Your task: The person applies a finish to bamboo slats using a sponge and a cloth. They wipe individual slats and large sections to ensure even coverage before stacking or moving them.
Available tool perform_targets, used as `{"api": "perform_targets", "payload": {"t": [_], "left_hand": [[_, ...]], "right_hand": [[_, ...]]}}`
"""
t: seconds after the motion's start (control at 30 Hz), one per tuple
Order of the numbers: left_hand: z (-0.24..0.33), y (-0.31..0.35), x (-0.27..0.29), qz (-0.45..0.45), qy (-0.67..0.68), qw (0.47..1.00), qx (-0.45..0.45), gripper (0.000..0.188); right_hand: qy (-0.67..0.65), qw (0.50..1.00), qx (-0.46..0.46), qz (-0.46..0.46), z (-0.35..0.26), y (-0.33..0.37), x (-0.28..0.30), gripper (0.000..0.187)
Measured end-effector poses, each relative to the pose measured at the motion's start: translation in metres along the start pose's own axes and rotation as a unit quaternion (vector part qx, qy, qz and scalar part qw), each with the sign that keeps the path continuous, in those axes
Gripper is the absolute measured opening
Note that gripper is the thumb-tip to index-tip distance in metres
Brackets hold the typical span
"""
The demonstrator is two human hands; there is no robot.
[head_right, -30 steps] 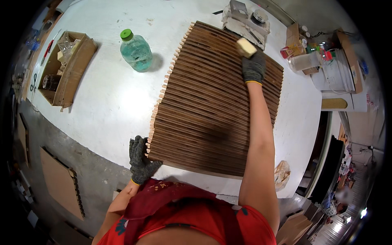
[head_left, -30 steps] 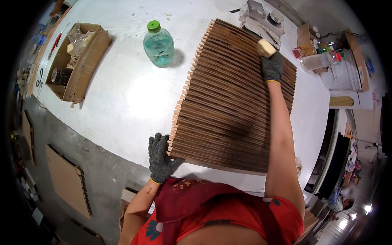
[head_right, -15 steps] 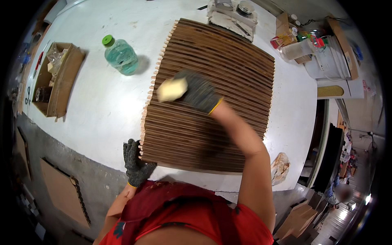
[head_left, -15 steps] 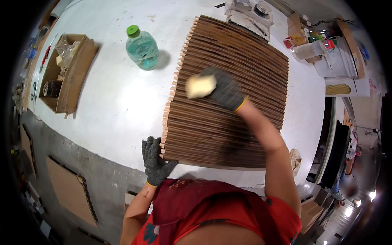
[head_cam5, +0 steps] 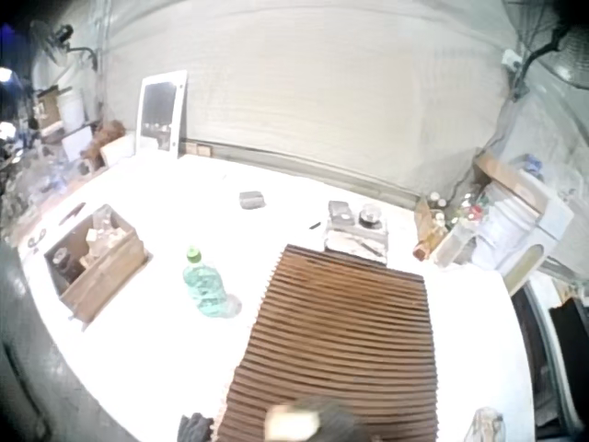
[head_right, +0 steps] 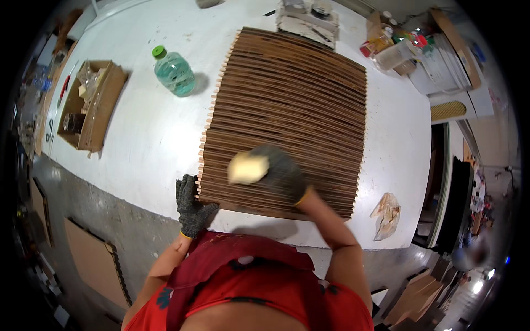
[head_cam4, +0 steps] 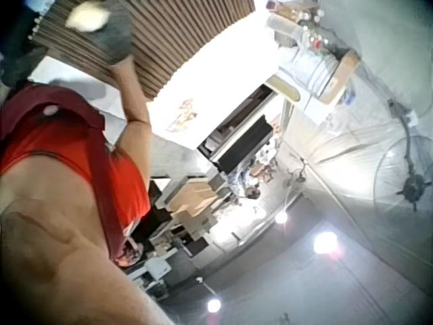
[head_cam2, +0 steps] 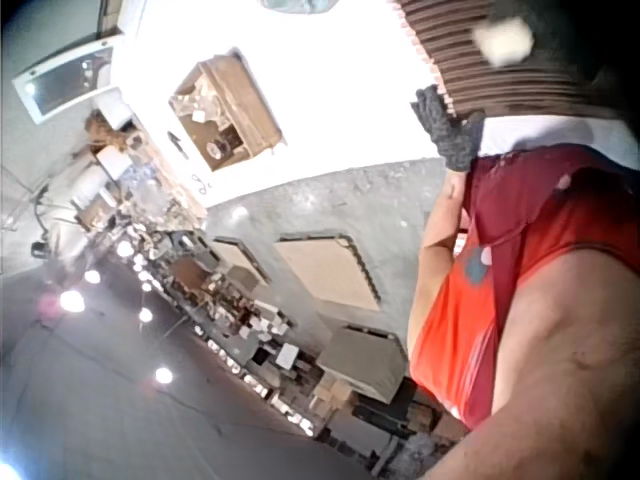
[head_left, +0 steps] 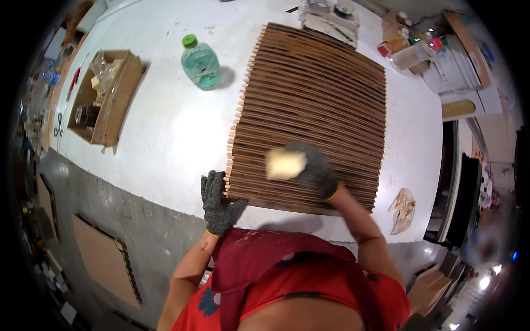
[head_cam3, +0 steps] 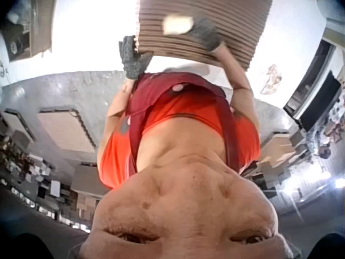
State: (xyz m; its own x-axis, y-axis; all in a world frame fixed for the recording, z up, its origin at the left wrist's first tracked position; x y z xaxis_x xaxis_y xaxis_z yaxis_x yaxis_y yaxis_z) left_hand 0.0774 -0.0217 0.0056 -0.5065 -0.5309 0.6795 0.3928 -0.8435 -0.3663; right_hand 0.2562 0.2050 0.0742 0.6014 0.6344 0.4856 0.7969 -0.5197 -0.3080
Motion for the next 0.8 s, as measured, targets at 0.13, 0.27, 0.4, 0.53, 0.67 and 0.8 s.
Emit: {"api": "perform_targets", "payload": {"t": [0.13,0.27,0.4,0.53,0.67,0.8], "left_hand": [[0.002,0.001,-0.001,0.005,-0.043,0.998,-0.042,0.095],[0.000,-0.001,0.001,0.026,0.063,0.997,-0.033,0.104],[-0.003,0.005,0.001,0.018,0.043,0.999,-0.017,0.102],[-0.005,0.005,-0.002,0.015,0.029,0.999,-0.006,0.099],[0.002,0.001,-0.001,0.007,0.003,1.000,-0.012,0.097],[0.004,-0.001,-0.002,-0.009,-0.009,1.000,-0.007,0.094]], "right_hand": [[0.014,0.989,-0.014,-0.147,-0.050,-0.006,-0.079,0.049],[-0.087,0.982,-0.131,-0.102,-0.025,0.007,-0.084,0.055],[-0.268,0.921,-0.275,-0.070,-0.004,0.028,-0.086,0.071],[-0.404,0.836,-0.370,-0.038,0.003,0.030,-0.074,0.070],[-0.280,0.897,-0.339,0.035,0.010,-0.014,-0.031,0.059],[-0.210,0.936,-0.254,0.124,0.028,-0.107,0.036,0.052]]}}
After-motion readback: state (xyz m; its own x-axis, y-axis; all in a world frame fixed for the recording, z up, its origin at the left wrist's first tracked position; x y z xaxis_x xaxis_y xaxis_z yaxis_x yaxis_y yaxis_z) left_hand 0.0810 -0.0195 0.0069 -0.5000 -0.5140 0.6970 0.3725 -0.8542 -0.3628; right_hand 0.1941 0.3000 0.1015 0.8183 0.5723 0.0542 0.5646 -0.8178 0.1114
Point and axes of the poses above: each hand's wrist, its own y-axis away from the middle knuckle, its own x-axis out of the back of the hand, z = x × y, the point moved 5 cm from there along -y, towards the middle knuckle, and after that the axes turned 6 degrees about -x, right-handed, at the moved point
